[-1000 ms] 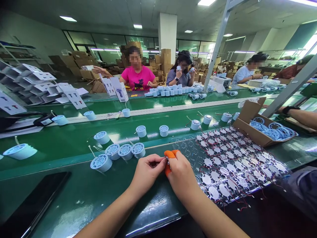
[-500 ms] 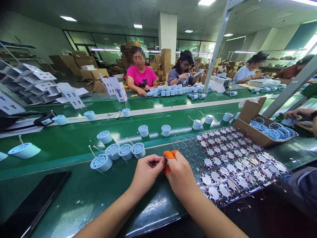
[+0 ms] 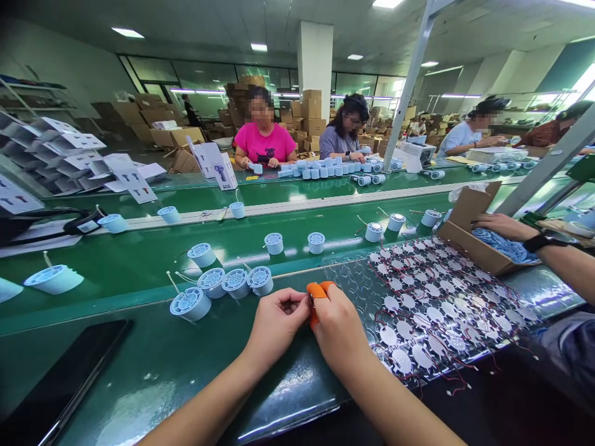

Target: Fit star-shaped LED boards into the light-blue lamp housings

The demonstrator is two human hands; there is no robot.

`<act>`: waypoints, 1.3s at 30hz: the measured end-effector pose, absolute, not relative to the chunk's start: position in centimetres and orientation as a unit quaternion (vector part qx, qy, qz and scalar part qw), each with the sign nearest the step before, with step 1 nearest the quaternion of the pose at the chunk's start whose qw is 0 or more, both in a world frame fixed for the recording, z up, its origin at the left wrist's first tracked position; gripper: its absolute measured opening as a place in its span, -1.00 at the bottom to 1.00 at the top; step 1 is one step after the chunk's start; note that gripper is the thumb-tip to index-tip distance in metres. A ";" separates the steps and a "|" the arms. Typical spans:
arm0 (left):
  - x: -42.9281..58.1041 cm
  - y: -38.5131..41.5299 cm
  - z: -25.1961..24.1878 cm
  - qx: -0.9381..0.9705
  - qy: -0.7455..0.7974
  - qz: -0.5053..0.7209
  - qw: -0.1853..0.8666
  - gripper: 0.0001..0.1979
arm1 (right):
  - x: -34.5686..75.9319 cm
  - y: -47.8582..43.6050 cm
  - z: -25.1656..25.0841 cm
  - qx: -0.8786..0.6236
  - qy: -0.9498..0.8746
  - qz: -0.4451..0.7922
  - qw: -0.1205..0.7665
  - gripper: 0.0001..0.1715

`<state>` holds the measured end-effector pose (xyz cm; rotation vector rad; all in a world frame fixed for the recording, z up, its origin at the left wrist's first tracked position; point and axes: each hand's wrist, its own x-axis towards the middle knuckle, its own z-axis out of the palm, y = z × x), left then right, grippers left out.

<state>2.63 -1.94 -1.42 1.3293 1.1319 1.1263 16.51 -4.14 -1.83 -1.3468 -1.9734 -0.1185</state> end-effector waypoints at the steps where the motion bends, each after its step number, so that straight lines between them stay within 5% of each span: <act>1: 2.5 -1.8 -1.3 0.549 0.467 0.471 0.509 -0.80 | 16.5 -4.1 -1.7 -0.527 -0.763 -0.039 0.371 -0.67; 5: 1.4 -1.1 -0.6 0.558 0.448 0.502 0.485 -0.82 | 17.1 -4.1 -0.8 -0.547 -0.726 0.019 0.417 -0.75; 12: -0.5 -0.1 -0.7 0.702 0.418 0.510 0.267 -0.90 | 18.9 -4.2 1.3 -0.541 -0.603 0.258 0.526 -0.58; 15: -0.4 -0.3 -1.0 0.751 0.354 0.499 0.246 -0.66 | 19.0 -4.3 1.4 -0.506 -0.585 0.343 0.533 -0.55; 18: -0.3 -0.4 -1.1 0.804 0.297 0.469 0.214 -0.64 | 19.0 -4.5 1.6 -0.482 -0.607 0.384 0.502 -0.58; 28: -1.1 0.2 0.0 0.811 0.363 0.373 0.268 -0.84 | 21.2 -4.5 2.6 -0.512 -0.738 0.214 0.384 -0.66; 39: 1.6 1.4 -4.7 0.760 0.447 0.350 0.317 -0.72 | 20.4 -3.9 0.8 -0.601 -0.730 0.186 0.269 -0.83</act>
